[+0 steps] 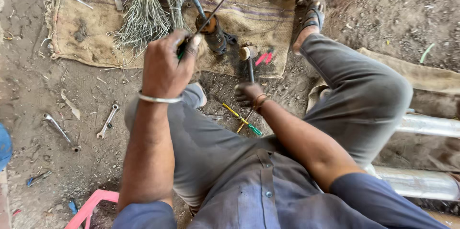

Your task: The person sits on the ground and uses a screwdriver and pliers to disassemble a cylindrical mechanical part. They remove a small component, inspect several similar parts on a nearby sack, and then reassemble the original part.

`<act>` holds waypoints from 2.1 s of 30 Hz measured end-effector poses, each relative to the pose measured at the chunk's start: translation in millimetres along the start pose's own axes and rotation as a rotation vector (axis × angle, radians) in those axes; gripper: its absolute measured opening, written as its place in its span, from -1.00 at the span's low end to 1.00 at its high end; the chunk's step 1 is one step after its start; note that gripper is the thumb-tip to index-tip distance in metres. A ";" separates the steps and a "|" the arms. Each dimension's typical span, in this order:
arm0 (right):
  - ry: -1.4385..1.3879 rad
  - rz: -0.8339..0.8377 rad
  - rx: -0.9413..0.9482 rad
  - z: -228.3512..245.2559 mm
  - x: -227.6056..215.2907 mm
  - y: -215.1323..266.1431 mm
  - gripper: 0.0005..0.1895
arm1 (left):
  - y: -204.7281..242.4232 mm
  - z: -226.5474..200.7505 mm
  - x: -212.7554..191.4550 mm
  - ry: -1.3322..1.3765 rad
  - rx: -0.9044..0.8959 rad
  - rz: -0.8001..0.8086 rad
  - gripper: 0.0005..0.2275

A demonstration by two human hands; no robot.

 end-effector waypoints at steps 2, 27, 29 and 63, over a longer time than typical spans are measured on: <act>0.704 -0.130 -0.011 -30.9 5.0 -28.5 -0.75 | 6.6 -8.7 -12.2 0.235 0.283 -0.140 -0.75; 1.193 -0.405 -0.040 4.1 -35.4 -56.4 -0.73 | -46.4 139.0 -27.2 -0.376 -0.843 0.132 -0.74; 1.158 -0.446 -0.087 46.9 -47.5 -39.9 -0.65 | -49.7 146.6 -23.0 -0.413 -0.886 0.144 -0.74; 1.669 -0.829 -0.612 266.0 -4.2 142.9 -0.74 | -152.6 128.4 53.0 0.240 -0.130 -0.146 -0.83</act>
Point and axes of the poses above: each hand's wrist, its own y-axis away from the middle knuckle, its own x-axis out of the palm, z = x × y, the point moved 6 cm from there along -y, towards the middle knuckle, and after that the axes turned 14 degrees about y, right-handed, at the moved point
